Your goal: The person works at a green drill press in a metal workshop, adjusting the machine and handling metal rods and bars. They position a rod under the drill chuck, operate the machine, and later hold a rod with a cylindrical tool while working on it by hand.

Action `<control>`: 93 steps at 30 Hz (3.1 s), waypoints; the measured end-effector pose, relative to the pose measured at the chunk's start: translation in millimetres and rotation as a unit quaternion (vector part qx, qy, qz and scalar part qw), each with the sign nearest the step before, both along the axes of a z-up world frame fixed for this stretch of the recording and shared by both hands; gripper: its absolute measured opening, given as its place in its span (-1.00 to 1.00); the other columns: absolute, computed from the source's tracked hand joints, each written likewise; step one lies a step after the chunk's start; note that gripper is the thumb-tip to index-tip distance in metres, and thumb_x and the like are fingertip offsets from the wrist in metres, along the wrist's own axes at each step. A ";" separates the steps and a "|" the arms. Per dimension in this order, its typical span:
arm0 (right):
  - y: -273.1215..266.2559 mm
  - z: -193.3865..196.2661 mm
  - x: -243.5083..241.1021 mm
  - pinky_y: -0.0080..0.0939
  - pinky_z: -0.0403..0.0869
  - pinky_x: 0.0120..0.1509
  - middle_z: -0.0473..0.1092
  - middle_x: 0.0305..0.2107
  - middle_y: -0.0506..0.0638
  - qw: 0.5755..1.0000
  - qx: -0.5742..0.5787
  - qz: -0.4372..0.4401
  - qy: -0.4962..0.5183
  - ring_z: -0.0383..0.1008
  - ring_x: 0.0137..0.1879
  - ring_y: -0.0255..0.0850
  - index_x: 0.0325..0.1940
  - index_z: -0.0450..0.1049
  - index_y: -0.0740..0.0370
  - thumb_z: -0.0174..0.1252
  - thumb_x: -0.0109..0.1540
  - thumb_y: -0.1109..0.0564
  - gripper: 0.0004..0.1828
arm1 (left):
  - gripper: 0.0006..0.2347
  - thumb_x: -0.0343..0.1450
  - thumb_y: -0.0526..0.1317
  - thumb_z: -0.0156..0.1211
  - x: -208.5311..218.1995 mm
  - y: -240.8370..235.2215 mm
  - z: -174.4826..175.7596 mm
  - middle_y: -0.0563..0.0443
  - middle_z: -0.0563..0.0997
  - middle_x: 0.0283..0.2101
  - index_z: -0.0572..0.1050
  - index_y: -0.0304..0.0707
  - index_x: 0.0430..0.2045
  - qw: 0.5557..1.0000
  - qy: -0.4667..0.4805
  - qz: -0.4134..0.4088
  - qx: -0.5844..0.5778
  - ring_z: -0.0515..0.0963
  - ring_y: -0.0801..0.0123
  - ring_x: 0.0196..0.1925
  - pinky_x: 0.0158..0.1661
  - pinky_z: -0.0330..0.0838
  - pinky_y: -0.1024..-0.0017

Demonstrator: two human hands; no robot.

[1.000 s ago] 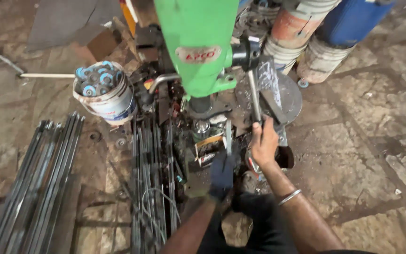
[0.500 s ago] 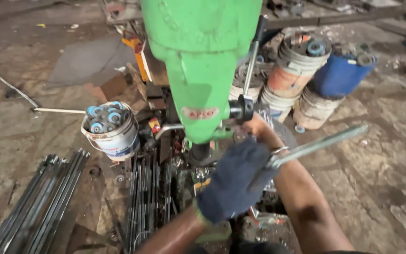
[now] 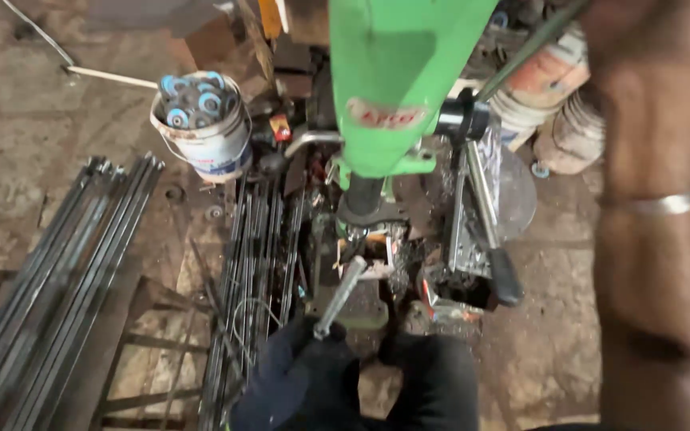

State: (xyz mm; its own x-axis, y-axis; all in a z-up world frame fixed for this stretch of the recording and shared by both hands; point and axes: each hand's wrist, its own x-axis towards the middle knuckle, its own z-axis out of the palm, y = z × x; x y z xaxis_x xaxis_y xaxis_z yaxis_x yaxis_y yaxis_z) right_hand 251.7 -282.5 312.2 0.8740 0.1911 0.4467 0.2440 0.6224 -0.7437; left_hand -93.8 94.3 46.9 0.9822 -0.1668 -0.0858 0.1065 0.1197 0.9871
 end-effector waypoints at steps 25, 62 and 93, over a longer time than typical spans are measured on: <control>56.4 -218.8 -153.0 -0.06 0.47 0.02 0.53 -0.20 0.16 0.794 -0.584 -0.166 -0.022 0.55 -0.07 -0.04 0.16 0.38 0.24 0.24 0.21 0.18 -0.57 | -0.68 0.33 -0.19 0.34 28.7 -33.7 -57.3 -0.11 0.73 -0.19 0.62 -0.18 -0.03 0.981 0.032 0.144 0.123 0.70 0.28 -0.11 -0.08 0.55 0.37; 85.6 -307.8 -137.3 0.15 0.43 -0.15 0.40 -0.35 0.27 0.712 -0.460 -0.518 -0.116 0.46 -0.27 0.27 0.07 0.31 0.36 0.13 0.21 0.23 -0.64 | -0.77 0.48 -0.20 0.17 170.8 -123.0 19.0 -0.12 0.65 -0.12 0.60 -0.26 -0.04 0.964 -0.225 0.096 0.104 0.60 0.22 -0.09 -0.02 0.45 0.31; 86.3 -305.2 -140.2 0.18 0.46 -0.12 0.45 -0.34 0.26 0.721 -0.458 -0.511 -0.101 0.50 -0.22 0.29 0.07 0.35 0.32 0.16 0.22 0.18 -0.64 | -0.71 0.44 -0.10 0.18 221.6 -140.2 5.5 -0.24 0.69 -0.10 0.60 -0.33 -0.10 0.925 -0.242 0.159 0.247 0.67 0.06 -0.07 0.01 0.47 0.30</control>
